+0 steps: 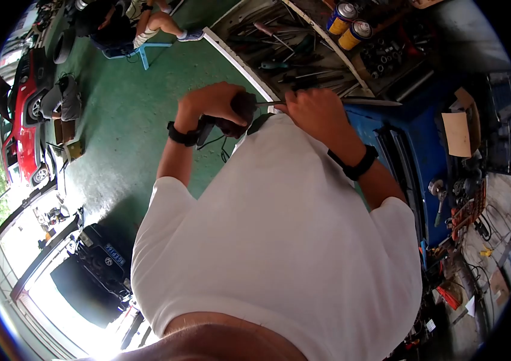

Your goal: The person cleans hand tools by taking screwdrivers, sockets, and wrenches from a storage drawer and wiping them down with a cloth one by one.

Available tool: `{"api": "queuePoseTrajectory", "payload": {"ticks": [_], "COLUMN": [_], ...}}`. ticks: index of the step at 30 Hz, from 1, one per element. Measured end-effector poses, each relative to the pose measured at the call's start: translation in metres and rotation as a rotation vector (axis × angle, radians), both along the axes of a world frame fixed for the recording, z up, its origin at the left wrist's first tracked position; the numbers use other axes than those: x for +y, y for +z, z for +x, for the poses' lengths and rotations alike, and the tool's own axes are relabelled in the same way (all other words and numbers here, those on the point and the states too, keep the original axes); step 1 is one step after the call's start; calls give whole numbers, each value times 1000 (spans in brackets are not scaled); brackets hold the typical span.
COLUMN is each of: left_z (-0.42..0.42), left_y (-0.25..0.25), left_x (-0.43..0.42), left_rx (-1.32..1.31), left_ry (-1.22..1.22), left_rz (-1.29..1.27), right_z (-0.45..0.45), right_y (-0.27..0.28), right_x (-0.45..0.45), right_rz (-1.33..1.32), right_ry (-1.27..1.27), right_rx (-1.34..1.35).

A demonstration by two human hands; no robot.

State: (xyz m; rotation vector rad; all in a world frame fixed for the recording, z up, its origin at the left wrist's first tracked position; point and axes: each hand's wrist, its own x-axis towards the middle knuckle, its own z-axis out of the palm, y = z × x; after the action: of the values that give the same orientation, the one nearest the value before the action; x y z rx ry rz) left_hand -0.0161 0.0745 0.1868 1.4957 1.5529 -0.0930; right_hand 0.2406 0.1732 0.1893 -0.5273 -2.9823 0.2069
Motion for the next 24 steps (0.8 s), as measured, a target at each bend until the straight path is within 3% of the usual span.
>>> {"api": "queuePoseTrajectory", "payload": {"ticks": [9, 11, 14, 16, 19, 20, 22, 24], "left_z": [37, 37, 32, 28, 25, 24, 29, 31], "left_y": [-30, -44, -43, -47, -68, -77, -83, -88], "left_x": [-15, -13, -8, -10, -18, -21, -22, -22], "left_rx": [159, 303, 488, 502, 461, 408, 384, 356], "left_ry": [335, 335, 282, 282, 294, 304, 372, 443], "left_rz": [587, 1029, 1276, 1278, 1257, 1239, 1161, 1086], "right_z": [8, 7, 4, 1, -3, -4, -9, -11], "right_y": [-7, -7, -19, -34, -46, -49, -52, -44], "right_x": [17, 20, 23, 28, 34, 30, 17, 9], "right_rz": [35, 36, -176, -674, -839, -843, -583, -480], "right_ry": [-104, -127, -196, -220, -191, -195, -185, -160], "right_rx": [-5, 10, 55, -17, -206, -204, 6, -9]}}
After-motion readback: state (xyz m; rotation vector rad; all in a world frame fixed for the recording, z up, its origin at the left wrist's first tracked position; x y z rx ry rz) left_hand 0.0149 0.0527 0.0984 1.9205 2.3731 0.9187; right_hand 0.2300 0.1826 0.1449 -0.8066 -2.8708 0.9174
